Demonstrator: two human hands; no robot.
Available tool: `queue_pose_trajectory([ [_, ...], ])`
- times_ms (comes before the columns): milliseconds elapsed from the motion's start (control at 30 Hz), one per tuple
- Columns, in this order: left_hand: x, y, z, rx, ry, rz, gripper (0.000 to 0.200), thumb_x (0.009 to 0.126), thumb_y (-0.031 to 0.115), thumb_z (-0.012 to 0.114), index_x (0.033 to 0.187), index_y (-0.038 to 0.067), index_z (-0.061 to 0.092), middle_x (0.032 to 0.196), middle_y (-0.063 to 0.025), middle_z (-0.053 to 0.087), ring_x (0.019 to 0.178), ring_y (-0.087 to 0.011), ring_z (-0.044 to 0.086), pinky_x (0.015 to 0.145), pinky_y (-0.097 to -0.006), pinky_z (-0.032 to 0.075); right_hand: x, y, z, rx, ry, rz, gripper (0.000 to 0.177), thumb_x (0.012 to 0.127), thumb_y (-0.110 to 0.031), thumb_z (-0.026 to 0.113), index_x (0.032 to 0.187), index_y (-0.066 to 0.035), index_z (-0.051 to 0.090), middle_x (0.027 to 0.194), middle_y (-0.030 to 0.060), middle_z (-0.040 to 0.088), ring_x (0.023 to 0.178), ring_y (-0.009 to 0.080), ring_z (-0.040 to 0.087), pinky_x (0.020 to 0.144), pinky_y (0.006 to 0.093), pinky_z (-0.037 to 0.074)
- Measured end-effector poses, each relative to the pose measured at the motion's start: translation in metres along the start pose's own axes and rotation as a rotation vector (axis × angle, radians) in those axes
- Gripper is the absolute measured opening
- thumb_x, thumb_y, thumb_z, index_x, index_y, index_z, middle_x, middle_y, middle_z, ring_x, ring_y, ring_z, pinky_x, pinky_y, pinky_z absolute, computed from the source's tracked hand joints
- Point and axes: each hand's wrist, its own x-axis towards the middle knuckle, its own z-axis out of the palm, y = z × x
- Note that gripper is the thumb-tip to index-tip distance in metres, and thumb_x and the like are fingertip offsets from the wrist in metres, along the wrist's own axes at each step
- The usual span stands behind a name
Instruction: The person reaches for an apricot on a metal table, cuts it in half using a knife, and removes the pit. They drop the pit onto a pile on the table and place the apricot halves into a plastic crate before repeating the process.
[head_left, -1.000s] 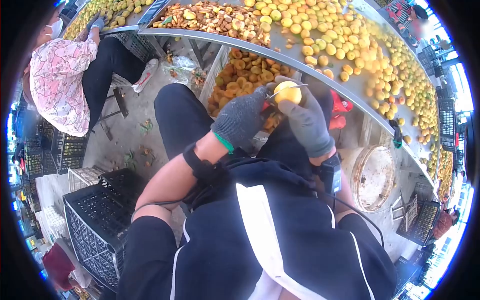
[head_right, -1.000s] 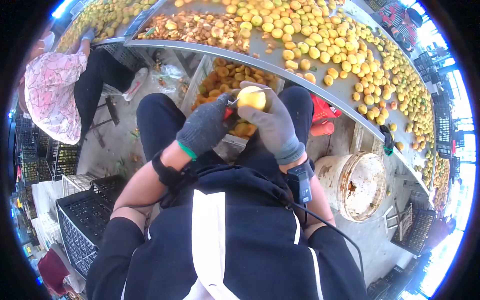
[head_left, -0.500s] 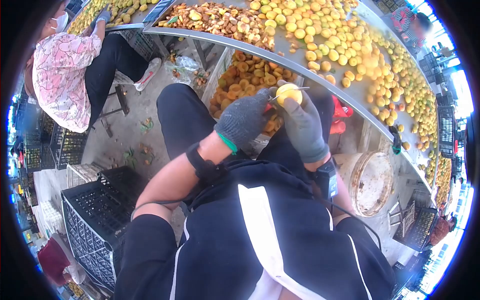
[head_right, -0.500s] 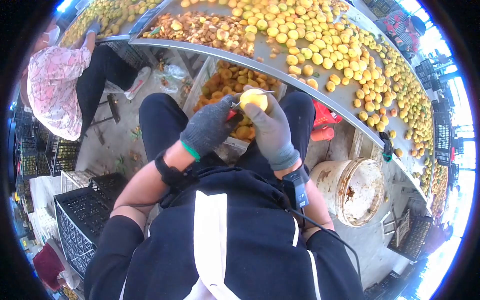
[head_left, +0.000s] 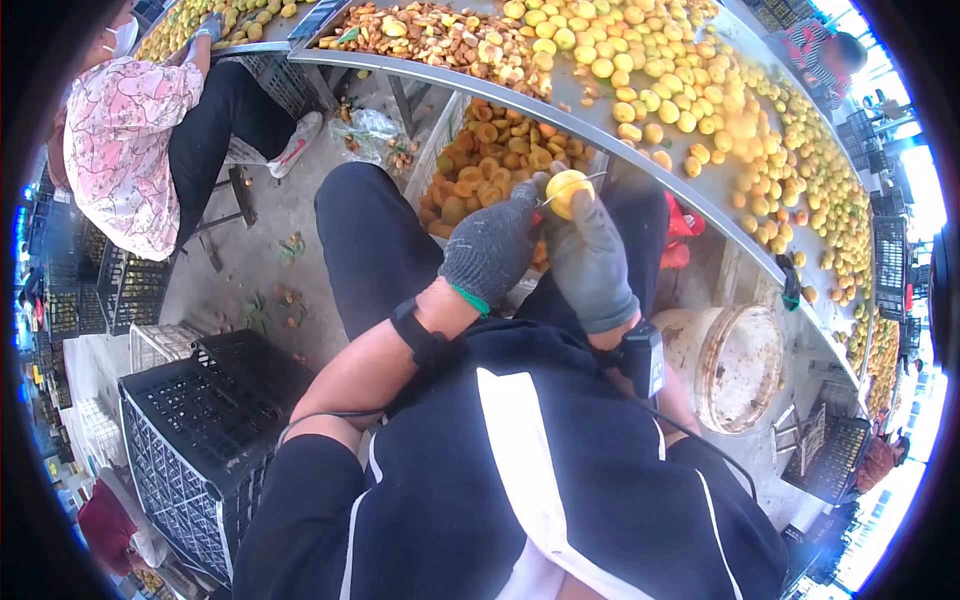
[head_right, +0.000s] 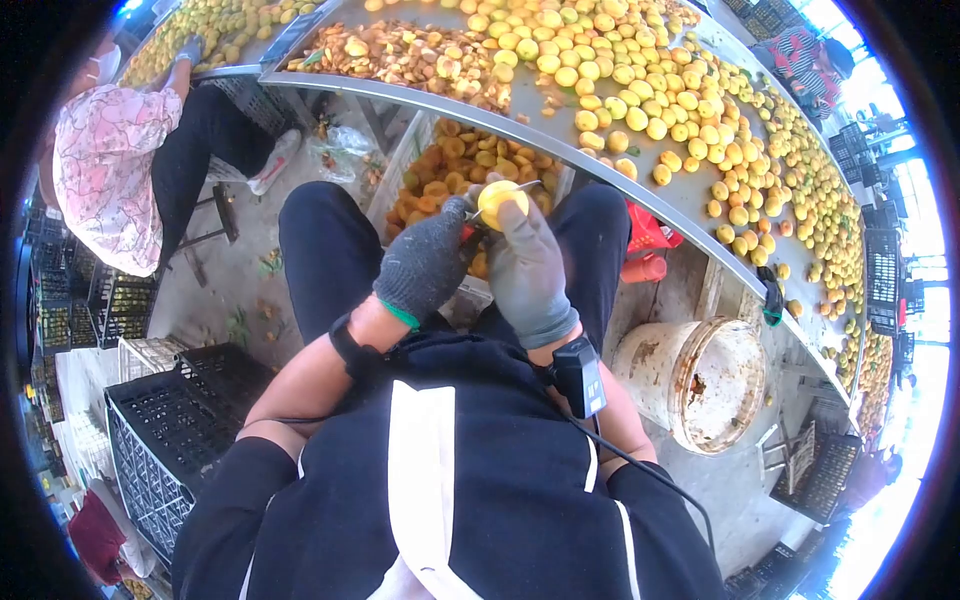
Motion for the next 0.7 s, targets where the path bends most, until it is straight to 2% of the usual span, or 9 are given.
queue_pose_trajectory([
  [33, -0.003, -0.001, 0.002, 0.000, 0.031, 0.008, 0.026, 0.089, 0.018, 0.061, 0.109, 0.005, 0.053, 0.073, -0.0182, 0.065, 0.071, -0.0358, 0.066, 0.060, -0.0464, 0.052, -0.001, 0.004, 0.002, 0.181, 0.020, 0.037, 0.050, 0.100, -0.030, 0.051, 0.137, 0.004, 0.044, 0.128, 0.0119, 0.057, 0.119, 0.0215, 0.052, 0.105, 0.0353, 0.038],
  [100, -0.005, -0.004, 0.002, 0.000, 0.061, 0.014, 0.024, 0.089, 0.018, 0.060, 0.109, 0.006, 0.054, 0.072, -0.0173, 0.065, 0.069, -0.0350, 0.066, 0.059, -0.0458, 0.052, -0.003, 0.003, 0.005, 0.205, 0.011, 0.083, 0.050, 0.101, -0.032, 0.051, 0.136, 0.003, 0.045, 0.128, 0.0120, 0.057, 0.119, 0.0213, 0.052, 0.104, 0.0350, 0.039],
  [167, -0.001, -0.011, -0.003, 0.131, -0.024, 0.031, 0.025, 0.089, 0.017, 0.059, 0.111, 0.006, 0.054, 0.072, -0.0158, 0.065, 0.068, -0.0336, 0.067, 0.057, -0.0450, 0.052, 0.000, 0.000, 0.003, 0.227, -0.003, 0.125, 0.050, 0.101, -0.034, 0.050, 0.135, 0.003, 0.046, 0.129, 0.0122, 0.056, 0.119, 0.0211, 0.052, 0.103, 0.0348, 0.040],
  [233, 0.004, -0.018, -0.006, 0.177, -0.033, 0.074, 0.025, 0.089, 0.017, 0.058, 0.112, 0.006, 0.054, 0.073, -0.0151, 0.066, 0.068, -0.0329, 0.067, 0.056, -0.0448, 0.052, 0.004, -0.006, -0.007, -0.169, -0.022, 0.080, 0.051, 0.100, -0.038, 0.050, 0.132, 0.003, 0.049, 0.127, 0.0122, 0.058, 0.113, 0.0211, 0.055, 0.100, 0.0342, 0.041],
  [367, -0.002, -0.004, -0.011, 0.182, -0.042, 0.056, 0.026, 0.088, 0.015, 0.058, 0.113, 0.006, 0.055, 0.075, -0.0146, 0.066, 0.069, -0.0332, 0.067, 0.057, -0.0448, 0.052, 0.004, -0.002, 0.001, -0.288, 0.024, 0.033, 0.048, 0.100, -0.036, 0.052, 0.130, 0.001, 0.052, 0.122, 0.0103, 0.059, 0.114, 0.0201, 0.054, 0.104, 0.0336, 0.038],
  [433, -0.008, -0.004, -0.003, 0.135, -0.033, 0.038, 0.026, 0.089, 0.015, 0.057, 0.113, 0.006, 0.055, 0.075, -0.0152, 0.066, 0.070, -0.0337, 0.067, 0.058, -0.0450, 0.052, 0.001, 0.012, 0.003, 0.145, 0.132, 0.067, 0.048, 0.099, -0.037, 0.054, 0.127, 0.001, 0.053, 0.118, 0.0098, 0.061, 0.111, 0.0190, 0.055, 0.101, 0.0314, 0.039],
  [567, -0.014, -0.013, 0.000, 0.090, -0.047, 0.041, 0.021, 0.091, 0.016, 0.053, 0.109, 0.005, 0.051, 0.077, -0.0177, 0.067, 0.076, -0.0349, 0.068, 0.061, -0.0469, 0.053, 0.001, 0.020, -0.003, 0.318, 0.117, 0.178, 0.046, 0.099, -0.037, 0.054, 0.126, 0.001, 0.053, 0.116, 0.0090, 0.062, 0.109, 0.0183, 0.057, 0.100, 0.0311, 0.040],
  [667, -0.003, -0.023, -0.008, 0.102, -0.119, 0.053, 0.022, 0.090, 0.015, 0.053, 0.110, 0.005, 0.051, 0.079, -0.0187, 0.067, 0.076, -0.0357, 0.068, 0.062, -0.0473, 0.053, 0.006, 0.012, -0.013, 0.144, 0.056, 0.221, 0.045, 0.100, -0.033, 0.054, 0.128, 0.001, 0.051, 0.115, 0.0089, 0.062, 0.109, 0.0185, 0.058, 0.101, 0.0316, 0.041],
  [700, -0.003, -0.025, -0.008, 0.103, -0.120, 0.054, 0.022, 0.090, 0.015, 0.053, 0.110, 0.005, 0.051, 0.079, -0.0187, 0.067, 0.076, -0.0357, 0.068, 0.062, -0.0473, 0.053, 0.009, 0.008, -0.013, -0.087, 0.041, 0.155, 0.043, 0.100, -0.030, 0.054, 0.129, 0.002, 0.050, 0.116, 0.0088, 0.062, 0.108, 0.0187, 0.059, 0.101, 0.0317, 0.042],
])
